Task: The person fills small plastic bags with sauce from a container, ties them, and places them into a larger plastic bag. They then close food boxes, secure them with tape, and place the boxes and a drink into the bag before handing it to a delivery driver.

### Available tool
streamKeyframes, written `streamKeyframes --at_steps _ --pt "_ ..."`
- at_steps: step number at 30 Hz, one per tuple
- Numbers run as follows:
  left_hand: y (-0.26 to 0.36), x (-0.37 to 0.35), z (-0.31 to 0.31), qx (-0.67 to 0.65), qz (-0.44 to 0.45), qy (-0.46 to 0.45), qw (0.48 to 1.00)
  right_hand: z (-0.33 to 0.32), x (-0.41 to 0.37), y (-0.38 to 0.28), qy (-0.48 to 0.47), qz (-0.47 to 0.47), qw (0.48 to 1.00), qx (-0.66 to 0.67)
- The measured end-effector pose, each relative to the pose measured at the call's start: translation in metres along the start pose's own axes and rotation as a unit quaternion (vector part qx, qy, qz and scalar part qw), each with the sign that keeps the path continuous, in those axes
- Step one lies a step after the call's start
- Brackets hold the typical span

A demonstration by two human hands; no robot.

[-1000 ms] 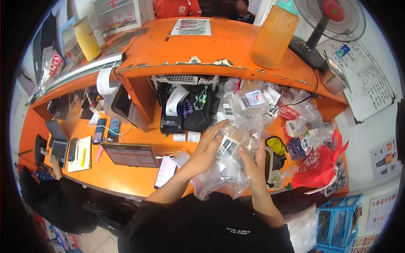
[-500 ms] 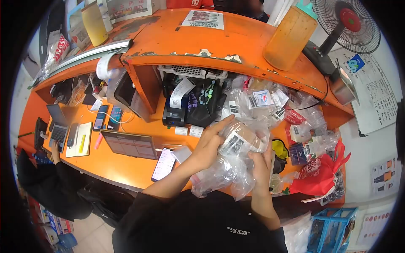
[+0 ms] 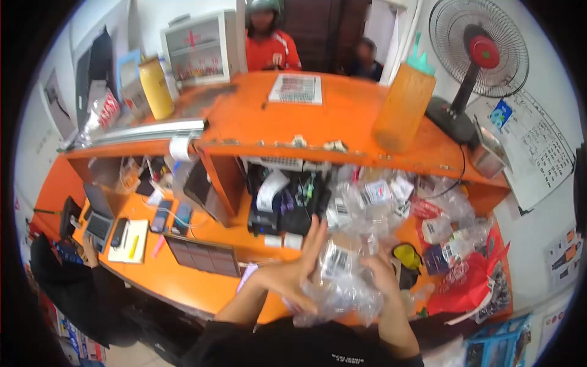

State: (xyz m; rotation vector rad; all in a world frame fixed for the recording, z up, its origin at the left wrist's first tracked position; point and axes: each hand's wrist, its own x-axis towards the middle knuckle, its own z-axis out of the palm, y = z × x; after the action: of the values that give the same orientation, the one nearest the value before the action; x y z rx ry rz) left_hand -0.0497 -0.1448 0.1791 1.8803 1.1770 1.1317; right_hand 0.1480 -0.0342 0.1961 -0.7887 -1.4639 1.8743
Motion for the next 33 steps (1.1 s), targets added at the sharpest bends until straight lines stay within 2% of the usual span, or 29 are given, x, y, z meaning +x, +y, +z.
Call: streamKeyframes --at_steps 1,3,5,7,8,9,11,13,15,17,19,20,22,23,25,27,29,31,33 --pt "0.012 -0.001 0.000 0.027 0.013 0.010 0.999 0.007 0.000 -0.009 -0.026 0.005 1.000 0.015" --pt "0.015 0.004 -0.002 0.025 -0.044 0.073 0.996 0.015 0.005 -0.019 -0.055 -0.003 0.998 0.033" --pt "0.012 0.004 -0.008 -0.027 0.005 0.199 0.980 0.022 0.013 -0.025 -0.085 -0.055 0.990 0.096" --pt "0.009 0.006 -0.027 -0.080 0.039 0.274 0.957 0.033 0.007 -0.046 -0.096 -0.099 0.982 0.129" --pt "0.012 0.009 -0.035 -0.159 0.038 0.330 0.930 0.038 0.002 -0.050 -0.117 -0.119 0.966 0.199" --pt "0.026 0.019 -0.052 -0.162 0.072 0.371 0.911 0.041 0.000 -0.051 -0.138 -0.137 0.944 0.268" --pt "0.048 0.039 -0.084 -0.217 0.120 0.430 0.868 0.039 -0.002 -0.046 -0.142 -0.160 0.939 0.271" --pt "0.077 0.067 -0.121 -0.135 0.055 0.477 0.867 0.030 -0.005 -0.039 -0.166 -0.133 0.953 0.216" --pt "0.011 0.108 -0.191 0.038 0.062 0.528 0.846 0.019 -0.005 -0.024 -0.164 -0.100 0.955 0.228" --pt "-0.026 0.152 -0.239 0.165 -0.049 0.554 0.815 0.005 -0.006 -0.006 -0.143 -0.040 0.962 0.227" --pt "-0.071 0.193 -0.286 0.185 -0.145 0.541 0.808 -0.008 -0.011 0.006 -0.155 -0.049 0.955 0.247" --pt "-0.064 0.201 -0.293 0.181 -0.143 0.539 0.810 -0.016 -0.010 0.016 -0.136 -0.033 0.960 0.241" --pt "-0.049 0.213 -0.300 0.199 -0.297 0.506 0.785 -0.025 -0.014 0.029 -0.092 -0.029 0.970 0.225" --pt "-0.055 0.218 -0.305 0.197 -0.291 0.503 0.789 -0.031 -0.016 0.039 -0.086 -0.035 0.970 0.224" --pt "-0.071 0.230 -0.320 0.295 -0.377 0.533 0.698 -0.044 -0.019 0.057 -0.055 -0.015 0.974 0.219" --pt "-0.079 0.237 -0.314 0.279 -0.400 0.572 0.659 -0.054 -0.028 0.067 -0.009 -0.014 0.976 0.219" --pt "-0.093 0.240 -0.314 0.308 -0.385 0.571 0.656 -0.066 -0.038 0.083 0.036 0.006 0.972 0.233" --pt "-0.096 0.244 -0.315 0.332 -0.411 0.570 0.630 -0.069 -0.057 0.097 0.077 0.011 0.966 0.246" --pt "-0.094 0.247 -0.323 0.344 -0.374 0.593 0.624 -0.073 -0.058 0.105 0.077 0.020 0.961 0.264"
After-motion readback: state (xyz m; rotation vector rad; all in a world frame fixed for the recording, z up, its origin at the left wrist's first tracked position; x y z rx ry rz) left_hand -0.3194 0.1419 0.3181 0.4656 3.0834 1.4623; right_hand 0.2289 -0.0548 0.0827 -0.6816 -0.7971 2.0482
